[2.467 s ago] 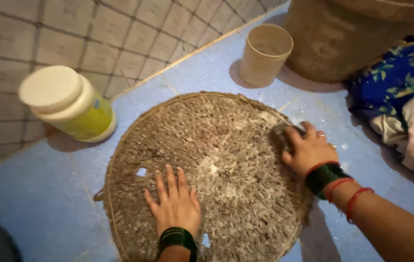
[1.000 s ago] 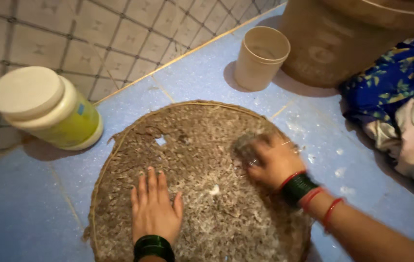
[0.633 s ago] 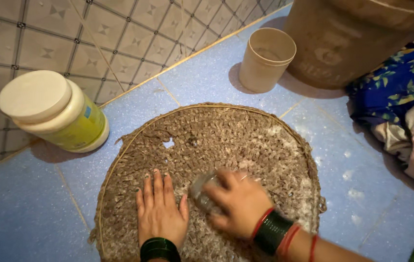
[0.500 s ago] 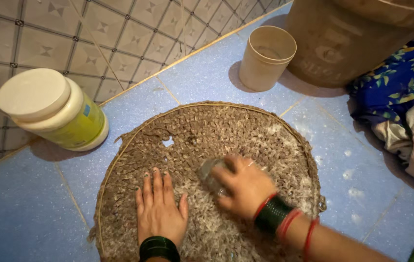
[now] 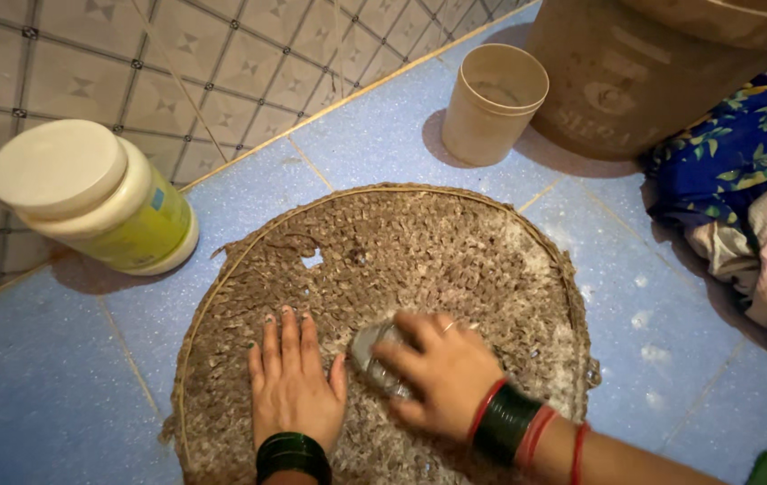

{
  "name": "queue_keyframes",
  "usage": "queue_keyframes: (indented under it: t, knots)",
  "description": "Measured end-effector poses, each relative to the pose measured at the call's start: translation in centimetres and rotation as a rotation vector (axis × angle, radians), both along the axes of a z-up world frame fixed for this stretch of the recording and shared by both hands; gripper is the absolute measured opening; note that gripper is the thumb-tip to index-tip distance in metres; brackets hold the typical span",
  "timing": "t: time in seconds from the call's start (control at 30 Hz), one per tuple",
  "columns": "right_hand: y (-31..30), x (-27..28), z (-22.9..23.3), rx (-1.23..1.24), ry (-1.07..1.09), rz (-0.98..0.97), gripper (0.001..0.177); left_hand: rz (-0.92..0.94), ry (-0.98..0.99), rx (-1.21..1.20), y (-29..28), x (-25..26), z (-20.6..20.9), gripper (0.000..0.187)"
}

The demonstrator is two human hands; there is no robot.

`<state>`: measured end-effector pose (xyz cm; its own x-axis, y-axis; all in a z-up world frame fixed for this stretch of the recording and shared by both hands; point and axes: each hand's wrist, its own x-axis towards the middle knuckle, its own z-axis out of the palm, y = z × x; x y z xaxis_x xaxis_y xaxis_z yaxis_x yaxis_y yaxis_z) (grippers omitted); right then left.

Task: The person cleans a small circular rug on the floor by scrubbing the surface with a handheld stone while rinsing it with water from a bucket.

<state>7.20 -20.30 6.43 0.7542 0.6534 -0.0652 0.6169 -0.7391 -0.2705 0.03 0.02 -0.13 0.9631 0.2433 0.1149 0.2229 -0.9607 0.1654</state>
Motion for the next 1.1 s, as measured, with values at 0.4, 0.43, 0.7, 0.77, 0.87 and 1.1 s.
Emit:
queue_keyframes:
  t: [0.4, 0.43, 0.7, 0.77, 0.87, 1.1]
  knots:
    - [-9.3, 10.6, 0.2, -0.157, -0.184, -0.599, 0.072, -0.003, -0.060, -0.013, 0.1, -0.1, -0.3, 0.065]
    - [-8.1, 9.7, 0.0, -0.115, -0.201, -0.524, 0.074, 0.002, -0.046, -0.015, 0.2, 0.0, -0.2, 0.066]
    - [0.3, -0.6, 0.0, -0.026, -0.048, 0.135, 0.070, 0.004, -0.033, 0.007, 0.0, -0.2, -0.3, 0.065]
    - [-1.9, 2.6, -0.2, -0.091, 0.056, -0.192, 0.066, 0.008, -0.026, -0.004, 0.0, -0.2, -0.4, 0.066]
    - [-7.5, 8.5, 0.4, -0.154, -0.089, -0.490, 0.066, 0.005, -0.032, -0.013, 0.0, -0.2, -0.3, 0.066]
    - [-7.4, 6.7, 0.7, -0.096, -0.092, -0.513, 0.079, 0.009, -0.004, -0.028, 0.0, 0.1, 0.0, 0.070]
